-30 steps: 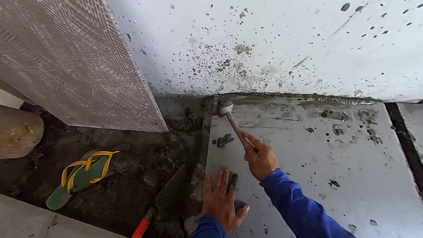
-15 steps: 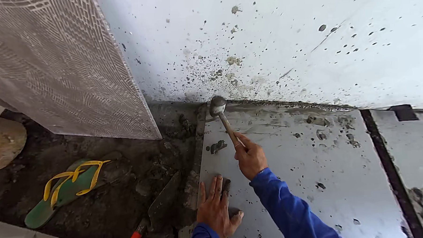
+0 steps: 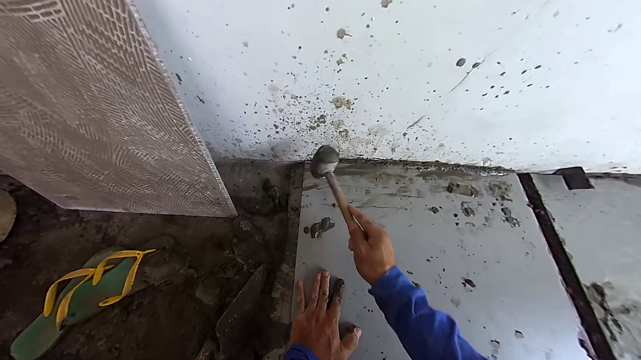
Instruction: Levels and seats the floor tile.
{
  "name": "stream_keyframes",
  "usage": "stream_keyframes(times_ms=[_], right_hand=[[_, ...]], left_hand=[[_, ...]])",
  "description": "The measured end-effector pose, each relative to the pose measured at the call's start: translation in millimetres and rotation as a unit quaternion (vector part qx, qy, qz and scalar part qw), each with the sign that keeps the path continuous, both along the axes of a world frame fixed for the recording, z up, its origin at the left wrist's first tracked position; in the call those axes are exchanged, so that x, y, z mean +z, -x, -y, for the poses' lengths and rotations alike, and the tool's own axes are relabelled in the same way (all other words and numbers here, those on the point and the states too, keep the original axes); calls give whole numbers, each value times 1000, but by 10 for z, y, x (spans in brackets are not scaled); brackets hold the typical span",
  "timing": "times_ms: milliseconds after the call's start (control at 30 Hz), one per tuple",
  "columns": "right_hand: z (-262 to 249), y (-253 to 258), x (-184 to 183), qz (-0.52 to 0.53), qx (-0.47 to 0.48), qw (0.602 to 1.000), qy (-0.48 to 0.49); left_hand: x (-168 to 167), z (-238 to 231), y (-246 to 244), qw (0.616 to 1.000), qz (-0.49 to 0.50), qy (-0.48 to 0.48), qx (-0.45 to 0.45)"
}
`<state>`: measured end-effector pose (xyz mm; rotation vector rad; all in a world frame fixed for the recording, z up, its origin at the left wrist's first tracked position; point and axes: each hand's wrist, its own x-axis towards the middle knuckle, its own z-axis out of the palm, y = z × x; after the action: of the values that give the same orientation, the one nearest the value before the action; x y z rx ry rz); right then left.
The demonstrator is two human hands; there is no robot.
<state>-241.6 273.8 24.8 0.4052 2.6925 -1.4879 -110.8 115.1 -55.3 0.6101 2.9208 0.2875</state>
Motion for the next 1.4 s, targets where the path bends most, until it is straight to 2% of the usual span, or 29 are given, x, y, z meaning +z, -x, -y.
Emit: stream_keyframes(times_ms=[100, 167, 233, 333, 433, 533, 600, 667, 733, 767, 867, 967, 1033, 1100, 1200, 1267, 1333, 1400], right_hand=[[-22, -37, -56, 39, -3, 999, 17], [29, 12, 67, 11, -17, 999, 32], [46, -12, 28, -21, -10, 1000, 7], [51, 73, 74, 57, 3, 998, -5], [75, 17, 31, -18, -4, 1000, -23], [36, 5, -41, 49, 7, 998, -27], [56, 18, 42, 34, -7, 999, -16], [59, -60, -46, 16, -4, 1000, -25], [29, -34, -19, 81, 2, 997, -18], [28, -19, 25, 81, -4, 997, -15], [34, -83, -53, 0, -12, 1000, -24], [-6, -50, -1, 72, 8, 997, -18], [5, -62, 38, 12, -14, 1000, 0], [-10, -192, -126, -49, -15, 999, -8], [-61, -189, -110, 29, -13, 999, -4], [-26, -108, 21, -7, -24, 1000, -2], [15, -164, -36, -24, -15, 999, -24], [39, -91, -5, 47, 0, 998, -41]], left_hand=[[24, -17, -33, 1000, 22, 3, -1], [23, -8, 19, 1000, 15, 7, -7], [21, -23, 8, 1000, 29, 6, -5], [35, -24, -27, 1000, 27, 6, -8], [2, -14, -9, 1000, 17, 6, -4], [10, -26, -57, 1000, 15, 13, -2], [-3, -10, -17, 1000, -5, 8, -8], [-3, -8, -29, 1000, -1, 7, -4], [-10, -5, -57, 1000, -6, 10, -3], [-18, 3, -58, 1000, -16, 11, -5], [-25, 6, -24, 1000, -16, 10, -5], [-11, 9, -82, 1000, -13, 5, -2], [-28, 17, -43, 1000, -31, 2, -5], [-14, 5, -58, 1000, -11, 3, -1], [4, 8, -90, 1000, -10, 5, -2], [-20, 11, -11, 1000, -29, 1, -5], [-7, 6, -58, 1000, -6, 6, -3], [5, 7, -48, 1000, 2, 9, -5]])
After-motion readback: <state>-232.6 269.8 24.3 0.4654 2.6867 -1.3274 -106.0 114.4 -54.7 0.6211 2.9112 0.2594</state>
